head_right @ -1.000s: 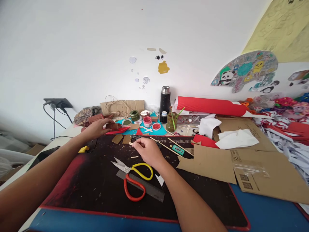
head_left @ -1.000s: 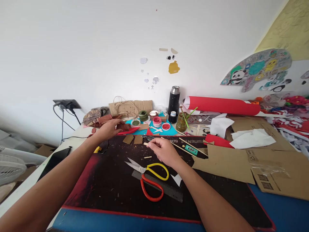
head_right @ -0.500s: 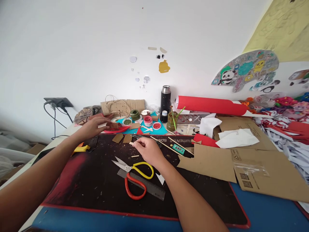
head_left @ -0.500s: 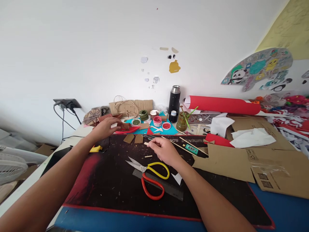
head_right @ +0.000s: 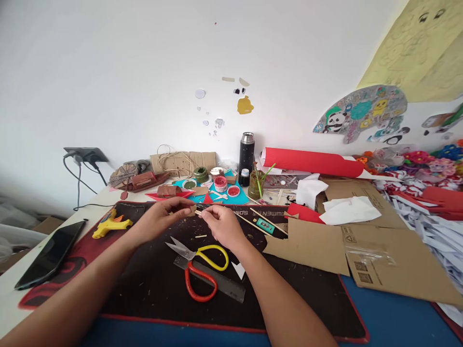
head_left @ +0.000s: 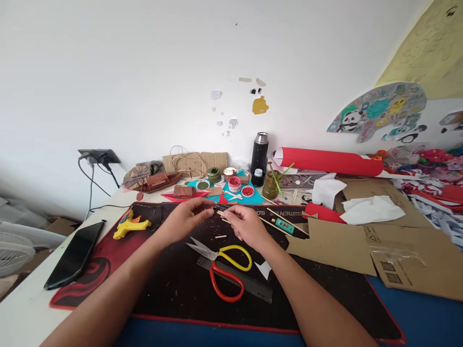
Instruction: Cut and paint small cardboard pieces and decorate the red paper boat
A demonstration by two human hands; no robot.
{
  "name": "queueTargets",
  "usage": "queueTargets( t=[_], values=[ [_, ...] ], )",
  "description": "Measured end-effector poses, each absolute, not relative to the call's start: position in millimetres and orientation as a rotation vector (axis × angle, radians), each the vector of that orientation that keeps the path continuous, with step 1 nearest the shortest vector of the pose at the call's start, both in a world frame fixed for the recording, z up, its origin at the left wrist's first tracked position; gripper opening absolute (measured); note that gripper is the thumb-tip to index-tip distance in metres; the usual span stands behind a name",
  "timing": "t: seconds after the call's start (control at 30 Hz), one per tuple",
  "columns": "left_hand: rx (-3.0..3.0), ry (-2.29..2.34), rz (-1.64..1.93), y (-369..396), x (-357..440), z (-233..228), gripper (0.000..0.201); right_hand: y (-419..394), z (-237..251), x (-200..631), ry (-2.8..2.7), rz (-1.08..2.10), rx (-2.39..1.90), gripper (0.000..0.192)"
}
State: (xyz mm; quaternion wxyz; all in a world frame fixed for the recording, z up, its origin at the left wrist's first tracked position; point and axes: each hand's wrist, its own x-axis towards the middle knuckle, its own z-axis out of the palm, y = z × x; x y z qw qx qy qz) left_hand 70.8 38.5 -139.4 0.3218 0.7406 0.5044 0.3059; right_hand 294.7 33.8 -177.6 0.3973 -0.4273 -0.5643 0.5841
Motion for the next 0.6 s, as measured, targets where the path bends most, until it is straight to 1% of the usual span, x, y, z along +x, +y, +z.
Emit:
queueTargets(
  t=[0.1,0.37,0.6],
  values=[
    [1.824,1.203,0.804,37,86,-145,0.045,34,-178,295,-1.436,1.454,-1.071,0.024],
    [1.631,1.25,0.876,43,94,-145,0.045,33,-176,294,-1.411,1.443,-1.043,0.028],
    [1.187,1.056,1.155,36,115,-164,0.039,33,-172,298,-1.382,1.431,-0.979,0.037]
  ],
)
